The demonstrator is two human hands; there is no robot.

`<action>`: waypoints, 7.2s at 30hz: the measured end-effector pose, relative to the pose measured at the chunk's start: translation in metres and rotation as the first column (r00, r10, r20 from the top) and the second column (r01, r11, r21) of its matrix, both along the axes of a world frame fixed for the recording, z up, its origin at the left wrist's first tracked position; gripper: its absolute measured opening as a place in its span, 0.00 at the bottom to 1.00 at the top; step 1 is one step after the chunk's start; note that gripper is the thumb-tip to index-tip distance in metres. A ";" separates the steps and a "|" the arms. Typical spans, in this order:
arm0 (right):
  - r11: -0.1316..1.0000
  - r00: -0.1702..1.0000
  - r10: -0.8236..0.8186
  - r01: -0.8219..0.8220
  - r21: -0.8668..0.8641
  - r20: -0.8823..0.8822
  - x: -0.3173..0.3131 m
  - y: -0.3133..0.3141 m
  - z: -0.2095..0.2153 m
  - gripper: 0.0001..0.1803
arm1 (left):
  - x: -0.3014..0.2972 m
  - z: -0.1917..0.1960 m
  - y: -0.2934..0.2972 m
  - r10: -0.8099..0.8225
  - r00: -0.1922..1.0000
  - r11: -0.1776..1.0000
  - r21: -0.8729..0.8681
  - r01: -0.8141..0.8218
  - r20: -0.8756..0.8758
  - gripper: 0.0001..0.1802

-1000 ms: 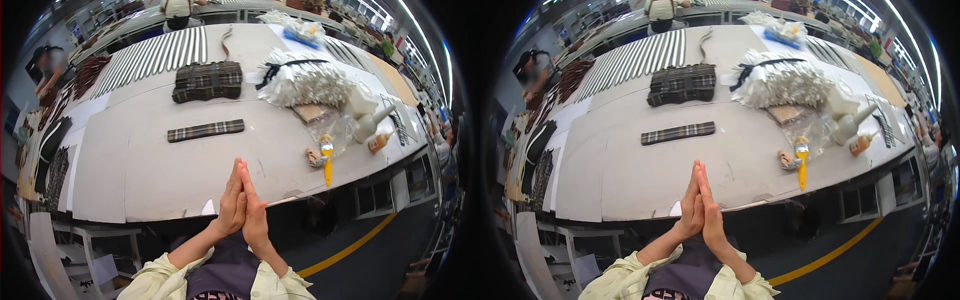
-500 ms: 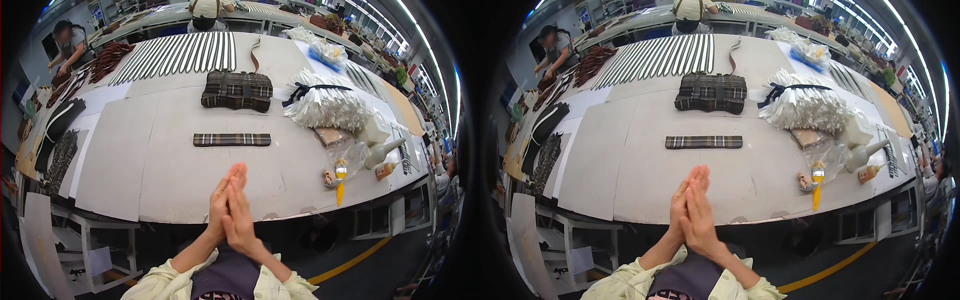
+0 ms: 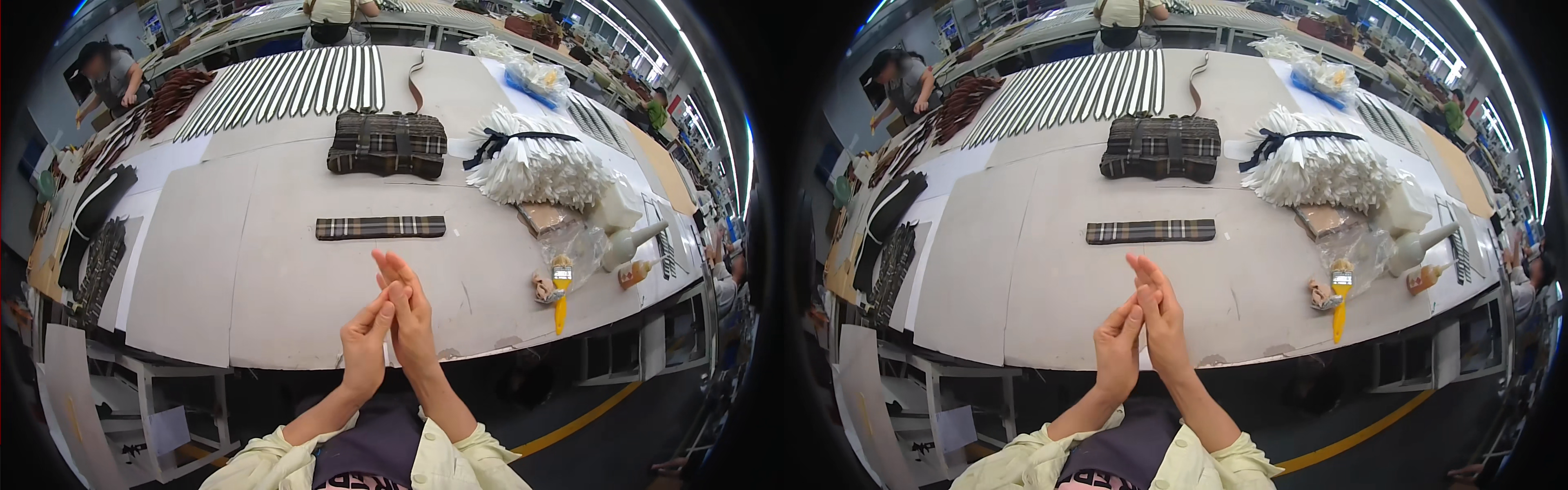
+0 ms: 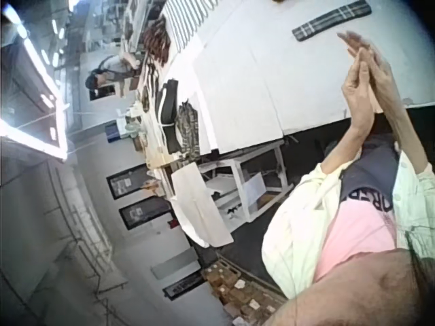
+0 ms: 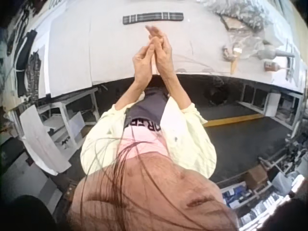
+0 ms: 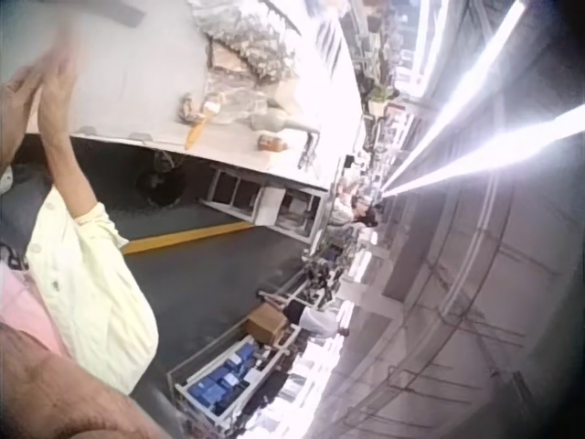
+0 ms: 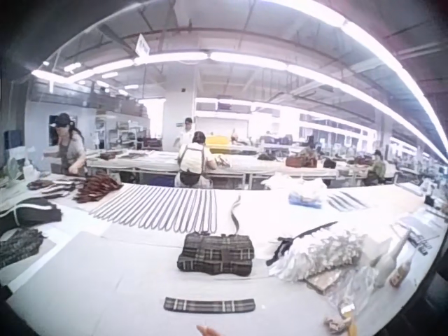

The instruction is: The person applies glue from a squeeze bottle onto plaid fabric strips and adheres white ribbons to them. They repeat this process for multiple strips, pressing the ribbons down to secure them on a workbench in a factory setting.

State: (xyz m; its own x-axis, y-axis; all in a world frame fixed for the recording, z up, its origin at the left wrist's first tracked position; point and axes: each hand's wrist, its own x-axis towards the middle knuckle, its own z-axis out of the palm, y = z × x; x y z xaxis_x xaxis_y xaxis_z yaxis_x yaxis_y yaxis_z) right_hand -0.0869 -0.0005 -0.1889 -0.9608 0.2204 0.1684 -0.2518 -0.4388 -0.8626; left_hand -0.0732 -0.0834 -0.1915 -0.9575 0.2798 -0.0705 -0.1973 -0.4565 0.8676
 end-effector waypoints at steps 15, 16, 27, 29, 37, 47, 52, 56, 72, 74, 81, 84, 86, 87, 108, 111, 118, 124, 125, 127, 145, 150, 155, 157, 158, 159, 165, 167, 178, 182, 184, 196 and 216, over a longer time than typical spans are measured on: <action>0.719 0.931 -0.292 0.365 0.592 -0.219 0.019 -0.026 -0.019 0.24 | -0.030 -0.026 0.013 0.144 0.986 0.988 0.042 -0.148 0.082 0.18; 0.754 0.955 -0.242 0.296 0.587 -0.171 0.017 -0.022 -0.020 0.23 | -0.036 -0.023 0.015 0.142 0.989 0.982 0.123 -0.145 0.035 0.19; 0.996 0.986 -0.022 0.037 -0.084 0.166 0.012 -0.004 -0.013 0.18 | -0.030 -0.022 0.008 -0.168 0.976 0.964 0.231 0.133 0.136 0.37; 0.966 0.978 0.047 0.008 -0.259 0.204 0.009 0.008 -0.031 0.20 | -0.028 -0.019 0.010 -0.158 0.980 0.966 0.226 0.128 0.121 0.30; 0.978 0.978 -0.078 0.113 -0.174 0.194 0.020 -0.006 -0.018 0.18 | -0.028 -0.014 0.005 -0.069 0.994 0.992 -0.096 0.077 0.090 0.16; 0.961 0.969 -0.186 0.215 -0.174 0.165 0.015 -0.001 -0.039 0.09 | -0.030 -0.022 -0.001 -0.015 0.987 0.924 -0.378 -0.048 -0.161 0.11; 0.947 0.968 -0.118 0.177 -0.269 0.222 0.021 -0.001 -0.042 0.09 | -0.043 -0.025 -0.003 -0.112 0.993 0.979 -0.173 0.106 -0.026 0.10; 0.896 0.971 0.019 0.090 -0.435 0.240 0.021 0.011 -0.041 0.09 | -0.035 -0.017 -0.015 -0.179 0.983 0.956 -0.240 0.167 -0.028 0.11; 0.925 0.931 0.212 -0.093 -0.368 0.297 0.024 0.023 -0.043 0.07 | -0.058 -0.010 -0.047 -0.484 0.875 0.784 -0.440 0.437 0.006 0.08; 0.922 0.935 0.203 -0.083 -0.379 0.290 0.025 0.022 -0.046 0.07 | -0.052 -0.013 -0.043 -0.430 0.903 0.815 -0.425 0.395 0.015 0.08; 0.916 0.956 0.162 -0.053 -0.398 0.246 0.027 0.019 -0.047 0.11 | -0.045 -0.024 -0.040 -0.307 0.948 0.908 -0.271 0.319 0.087 0.07; 0.923 0.974 0.093 -0.006 -0.385 0.207 0.035 0.024 -0.046 0.11 | -0.047 -0.037 -0.043 -0.250 0.964 0.937 -0.229 0.265 0.094 0.06; 0.982 0.954 -0.029 0.082 -0.168 0.299 0.037 0.025 -0.045 0.09 | -0.043 -0.029 -0.034 -0.242 0.966 0.942 -0.214 0.256 0.092 0.07; 0.991 0.938 -0.096 0.121 -0.053 0.334 0.038 0.026 -0.044 0.09 | -0.041 -0.025 -0.029 -0.239 0.967 0.945 -0.207 0.253 0.091 0.07; 0.993 0.969 -0.102 0.113 -0.035 0.225 0.040 0.046 -0.046 0.05 | -0.036 -0.014 -0.005 -0.328 0.945 0.875 -0.377 0.303 -0.002 0.06; 0.992 0.973 -0.122 0.127 -0.014 0.194 0.039 0.047 -0.046 0.05 | -0.034 -0.015 -0.003 -0.324 0.946 0.880 -0.375 0.290 -0.029 0.05; 0.975 0.965 -0.155 0.184 -0.126 0.210 0.037 0.038 -0.045 0.07 | -0.029 -0.022 0.008 -0.253 0.961 0.909 -0.370 0.195 -0.115 0.05; 0.954 0.961 -0.054 0.130 -0.269 0.272 0.038 0.039 -0.043 0.08 | -0.028 -0.032 0.008 -0.242 0.962 0.918 -0.352 0.184 -0.127 0.04; 0.949 0.959 -0.035 0.120 -0.291 0.282 0.038 0.041 -0.046 0.08 | -0.029 -0.034 0.009 -0.248 0.961 0.921 -0.339 0.195 -0.122 0.04; 0.938 0.955 -0.003 0.105 -0.329 0.296 0.039 0.044 -0.047 0.10 | -0.029 -0.039 0.008 -0.265 0.956 0.915 -0.346 0.208 -0.127 0.05; 0.929 0.943 -0.259 0.185 0.320 0.208 0.044 0.039 -0.034 0.05 | -0.028 -0.029 -0.004 -0.187 0.982 0.939 -0.301 0.165 -0.043 0.05; 0.906 0.959 -0.239 0.163 0.390 0.155 0.039 0.037 -0.033 0.04 | -0.031 -0.028 -0.012 -0.193 0.980 0.942 -0.286 0.175 -0.038 0.05; 0.881 0.988 -0.113 0.052 0.471 0.102 0.035 0.035 -0.036 0.04 | -0.037 -0.028 -0.021 -0.242 0.969 0.955 -0.163 0.248 0.058 0.04; 0.887 0.987 -0.103 0.036 0.460 0.123 0.033 0.034 -0.039 0.04 | -0.037 -0.030 -0.021 -0.239 0.966 0.962 -0.109 0.250 0.101 0.05; 0.925 0.979 -0.105 0.032 0.379 0.174 0.032 0.034 -0.040 0.04 | -0.036 -0.030 -0.020 -0.239 0.960 0.966 -0.064 0.250 0.144 0.05; 0.955 0.969 -0.102 0.032 0.295 0.225 0.031 0.034 -0.040 0.04 | -0.036 -0.029 -0.020 -0.241 0.952 0.968 -0.020 0.249 0.186 0.05; 0.999 0.957 0.044 -0.033 -0.043 0.287 0.032 0.041 -0.039 0.12 | -0.035 -0.032 -0.027 -0.250 0.931 0.968 0.037 0.249 0.265 0.07; 0.986 0.954 0.104 -0.061 -0.157 0.281 0.032 0.042 -0.039 0.13 | -0.032 -0.029 -0.027 -0.211 0.964 0.973 -0.062 0.223 0.162 0.08; 0.995 0.943 0.042 -0.009 -0.103 0.330 0.036 0.032 -0.042 0.12 | -0.039 -0.021 -0.025 -0.269 0.783 0.788 -0.595 -0.155 -0.561 0.07; 0.987 0.945 0.066 -0.015 -0.160 0.320 0.035 0.024 -0.039 0.14 | -0.042 -0.023 -0.030 -0.291 0.688 0.681 -0.649 -0.339 -0.665 0.06; 0.978 0.944 0.106 -0.043 -0.203 0.312 0.033 0.020 -0.036 0.16 | -0.043 -0.026 -0.033 -0.251 0.715 0.688 -0.640 -0.343 -0.653 0.05; 0.993 0.945 -0.038 0.072 -0.091 0.324 0.051 0.042 -0.030 0.15 | -0.040 -0.033 -0.038 -0.147 0.970 0.909 -0.414 0.054 -0.195 0.13; -0.082 0.212 -0.950 0.540 0.837 -0.230 0.165 0.423 -0.068 0.25 | -0.041 -0.072 -0.088 0.121 0.989 0.888 -0.435 -0.148 -0.089 0.08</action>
State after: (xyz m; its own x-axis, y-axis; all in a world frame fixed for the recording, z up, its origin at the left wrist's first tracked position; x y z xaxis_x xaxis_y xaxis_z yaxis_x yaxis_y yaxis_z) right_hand 0.0777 0.4229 -0.2564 -0.2218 0.8434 0.4893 0.4116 0.5359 -0.7371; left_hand -0.1146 -0.1716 -0.2640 -0.9899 0.1010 -0.0998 -0.1048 -0.0452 0.9935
